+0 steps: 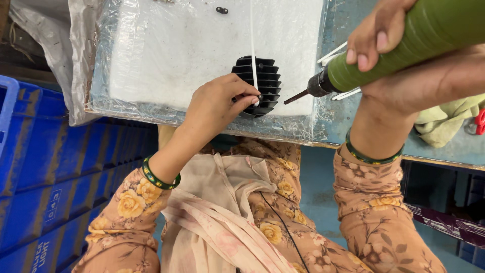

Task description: The person assembles LED light fixtures by inserting white plastic rods into black heat-sink housings, securing them with a screwdriver, and attaching LED modules with wires. The person places completed units aside and repeats the process with additional components.

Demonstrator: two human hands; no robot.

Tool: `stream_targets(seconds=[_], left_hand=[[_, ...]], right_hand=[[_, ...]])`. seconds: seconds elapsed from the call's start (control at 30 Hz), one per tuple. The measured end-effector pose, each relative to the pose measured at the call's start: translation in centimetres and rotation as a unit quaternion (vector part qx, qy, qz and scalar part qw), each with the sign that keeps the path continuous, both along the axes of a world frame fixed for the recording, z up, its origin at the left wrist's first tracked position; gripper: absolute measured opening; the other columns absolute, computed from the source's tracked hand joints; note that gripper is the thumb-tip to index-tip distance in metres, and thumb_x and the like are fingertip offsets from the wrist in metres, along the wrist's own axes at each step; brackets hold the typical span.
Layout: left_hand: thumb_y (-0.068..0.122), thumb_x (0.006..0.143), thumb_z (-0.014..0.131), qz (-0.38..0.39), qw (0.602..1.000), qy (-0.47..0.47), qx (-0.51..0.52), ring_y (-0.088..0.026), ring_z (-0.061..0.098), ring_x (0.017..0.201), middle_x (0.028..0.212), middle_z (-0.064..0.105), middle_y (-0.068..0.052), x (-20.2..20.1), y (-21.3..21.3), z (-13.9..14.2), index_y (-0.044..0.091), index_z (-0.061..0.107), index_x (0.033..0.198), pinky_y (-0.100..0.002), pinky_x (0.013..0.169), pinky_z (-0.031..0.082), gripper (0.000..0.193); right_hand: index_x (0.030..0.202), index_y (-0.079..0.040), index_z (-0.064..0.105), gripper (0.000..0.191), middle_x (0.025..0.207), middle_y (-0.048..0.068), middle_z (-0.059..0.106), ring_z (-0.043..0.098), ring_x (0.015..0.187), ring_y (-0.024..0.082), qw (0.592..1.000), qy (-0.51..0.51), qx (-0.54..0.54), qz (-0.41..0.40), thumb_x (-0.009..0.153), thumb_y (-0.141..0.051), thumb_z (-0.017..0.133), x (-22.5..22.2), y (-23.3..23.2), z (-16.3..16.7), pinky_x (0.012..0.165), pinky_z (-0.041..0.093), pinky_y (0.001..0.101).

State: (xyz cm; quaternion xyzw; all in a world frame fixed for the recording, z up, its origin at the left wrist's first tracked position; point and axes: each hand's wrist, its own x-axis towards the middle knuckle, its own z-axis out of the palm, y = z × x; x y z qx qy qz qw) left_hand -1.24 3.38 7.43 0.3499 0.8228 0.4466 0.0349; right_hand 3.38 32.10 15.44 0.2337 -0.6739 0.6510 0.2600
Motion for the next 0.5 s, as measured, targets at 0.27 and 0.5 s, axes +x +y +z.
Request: stream_targets(seconds=[0.27, 0.5], left_hand=[[0.021, 0.088, 0.08, 0.02, 0.984, 0.176, -0.027, -0.02, 0.065, 0.083, 0.09, 0.064, 0.001, 1.3, 0.2, -0.5, 0.015, 0.076, 0.097, -0.036, 0.062, 0.053, 0.012], [0.014, 0.086, 0.076, -0.02, 0.957, 0.26, -0.123, -0.016, 0.065, 0.085, 0.091, 0.059, 0.001, 0.7, 0.5, -0.8, 0.015, 0.072, 0.092, -0.034, 0.055, 0.051, 0.008]], right_hand=[[0.114, 0.005, 0.053, 0.096, 0.074, 0.015, 0.047, 0.048, 0.048, 0.025, 1.0, -0.008, -0.007, -0.009, 0.089, -0.086, 0.034, 0.3, -0.3, -0.1, 0.049, 0.046, 0.0409], [0.101, 0.002, 0.05, 0.091, 0.076, 0.013, 0.044, 0.049, 0.049, 0.026, 0.998, 0.007, -0.053, 0.028, 0.086, -0.086, 0.034, -0.4, 0.0, -0.9, 0.054, 0.046, 0.0432]])
